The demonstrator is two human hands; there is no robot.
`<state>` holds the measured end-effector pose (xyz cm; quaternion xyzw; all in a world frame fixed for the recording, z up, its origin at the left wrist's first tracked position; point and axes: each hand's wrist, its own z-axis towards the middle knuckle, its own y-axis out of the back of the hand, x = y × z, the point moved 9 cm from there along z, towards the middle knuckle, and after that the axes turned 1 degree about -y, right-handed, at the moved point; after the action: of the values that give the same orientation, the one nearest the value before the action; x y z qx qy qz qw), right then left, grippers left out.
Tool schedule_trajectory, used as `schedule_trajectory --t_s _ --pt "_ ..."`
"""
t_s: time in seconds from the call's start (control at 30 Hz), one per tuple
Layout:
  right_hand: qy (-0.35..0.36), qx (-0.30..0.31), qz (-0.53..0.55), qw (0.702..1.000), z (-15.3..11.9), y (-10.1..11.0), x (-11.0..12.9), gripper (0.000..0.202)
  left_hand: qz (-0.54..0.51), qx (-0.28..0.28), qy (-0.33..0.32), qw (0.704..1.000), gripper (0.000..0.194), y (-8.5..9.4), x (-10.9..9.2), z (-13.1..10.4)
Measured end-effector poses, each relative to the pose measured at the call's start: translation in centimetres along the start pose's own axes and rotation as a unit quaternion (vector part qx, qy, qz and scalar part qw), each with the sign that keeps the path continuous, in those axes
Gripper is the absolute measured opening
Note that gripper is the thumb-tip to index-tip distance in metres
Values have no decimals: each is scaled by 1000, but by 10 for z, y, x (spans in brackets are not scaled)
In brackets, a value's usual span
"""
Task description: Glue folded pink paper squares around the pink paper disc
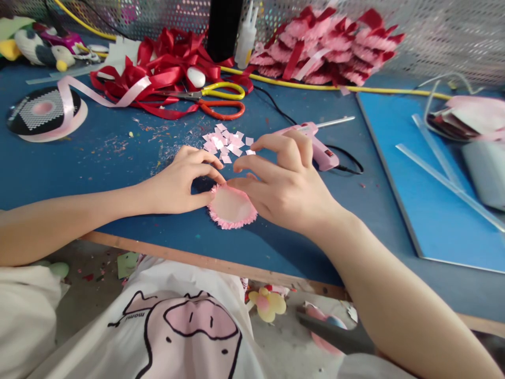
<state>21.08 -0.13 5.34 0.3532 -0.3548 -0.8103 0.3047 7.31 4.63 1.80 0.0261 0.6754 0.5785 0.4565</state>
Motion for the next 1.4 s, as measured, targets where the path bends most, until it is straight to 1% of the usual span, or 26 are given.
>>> schedule_trajectory --t_s 0.1,0.17,0.37,0.47,0.57,0.63,0.7,0.77,0.83,0.9,0.97,1.03,1.13,1.2,1.23,1.33,1.4 --pt "9 -50 5 999 3 4 6 11 -2 0 0 1000 27 0 -1 0" --pt "7 -65 8 998 3 4 8 10 -2 2 2 1000 28 0 -1 0" --pt "22 -59 6 998 6 5 12 23 2 -2 0 1000 26 -1 -1 1" --pt "31 -54 -5 998 7 5 15 22 4 -3 -2 1000 27 0 0 0" --pt "27 -70 -8 997 6 8 14 22 2 1 -3 1000 27 0 0 0" --pt "12 -66 4 998 5 7 10 22 0 4 -2 1000 28 0 -1 -1" --pt "-19 -48 27 998 3 4 3 24 -2 5 -1 1000 28 0 -1 0" --pt "-49 -32 51 997 2 0 -4 31 -4 5 0 1000 26 1 -2 0" --pt "-64 -29 74 995 1 -4 -7 38 -9 6 4 1000 25 1 -3 0" --pt "-69 -34 97 992 1 -5 -6 38 -15 5 8 1000 22 2 -2 -1" --pt "-67 -43 120 990 3 -3 -3 37 -23 -8 6 1000 18 5 -2 -1" --pt "-60 -46 141 987 6 0 1 37 -33 -35 -1 999 11 12 0 -1" --pt "-60 -5 194 979 9 -1 4 44 -29 -90 -3 995 7 25 8 1" --pt "-77 20 217 973 9 -5 2 47 -2 -120 0 993 6 33 15 4" --pt "-91 19 213 973 8 -5 -1 46 18 -130 3 991 8 36 18 6" --pt "-141 -23 152 978 4 -1 -15 40 84 -147 29 985 19 43 33 12" --pt "-178 -55 104 977 -1 4 -25 35 118 -141 23 983 29 42 39 17"
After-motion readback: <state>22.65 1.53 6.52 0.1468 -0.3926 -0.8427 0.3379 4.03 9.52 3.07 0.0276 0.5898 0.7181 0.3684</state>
